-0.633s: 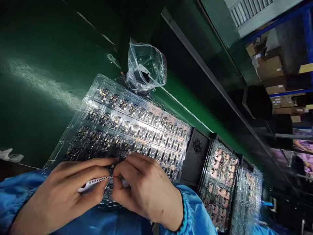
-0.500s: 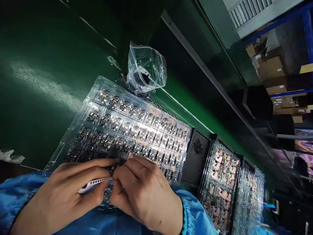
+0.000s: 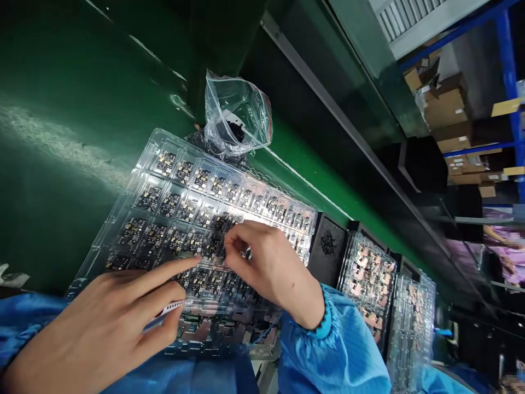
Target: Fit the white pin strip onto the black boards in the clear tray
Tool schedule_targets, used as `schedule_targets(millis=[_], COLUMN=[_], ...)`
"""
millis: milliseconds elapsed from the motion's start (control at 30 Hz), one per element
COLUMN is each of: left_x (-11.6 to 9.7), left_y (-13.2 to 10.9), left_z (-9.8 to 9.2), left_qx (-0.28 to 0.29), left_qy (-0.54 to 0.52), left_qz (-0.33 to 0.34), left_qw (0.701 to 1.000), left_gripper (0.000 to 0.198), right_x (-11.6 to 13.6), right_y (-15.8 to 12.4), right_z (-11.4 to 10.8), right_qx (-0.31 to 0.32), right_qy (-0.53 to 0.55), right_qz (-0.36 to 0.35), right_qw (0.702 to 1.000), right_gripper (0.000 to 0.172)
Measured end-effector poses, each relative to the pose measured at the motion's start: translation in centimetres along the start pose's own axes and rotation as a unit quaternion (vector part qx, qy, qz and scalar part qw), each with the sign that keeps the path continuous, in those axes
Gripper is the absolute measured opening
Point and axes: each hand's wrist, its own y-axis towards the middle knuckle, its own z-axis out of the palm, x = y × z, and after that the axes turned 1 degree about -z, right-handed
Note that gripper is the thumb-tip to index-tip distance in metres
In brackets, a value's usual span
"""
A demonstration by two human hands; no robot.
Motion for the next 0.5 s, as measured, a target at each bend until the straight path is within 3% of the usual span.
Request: schedule_targets(millis=[100, 233, 500], left_x=[-0.6, -0.9, -0.8], left_y=[0.3, 0.6, 1.0], left_z=[0.9, 1.8, 2.2], left_qx=[0.033, 0.052, 0.051], left_qy=[0.035, 0.079, 0.083], left_qz=[0.012, 0.007, 0.013], left_qw=[0.999, 0.995, 0.995], left_gripper=[0.027, 0.019, 0.017], right_x=[-0.4, -0.7, -0.4], right_y=[-0.1, 0.0, 0.1], right_z=[1.5, 2.9, 3.3], right_qx=[0.043, 0.036, 0.032], right_qy=[-0.006, -0.058, -0.123], right_qz=[-0.012, -0.012, 0.015], right_qw=[0.999, 0.998, 0.992], right_gripper=[0.009, 0.011, 0.010])
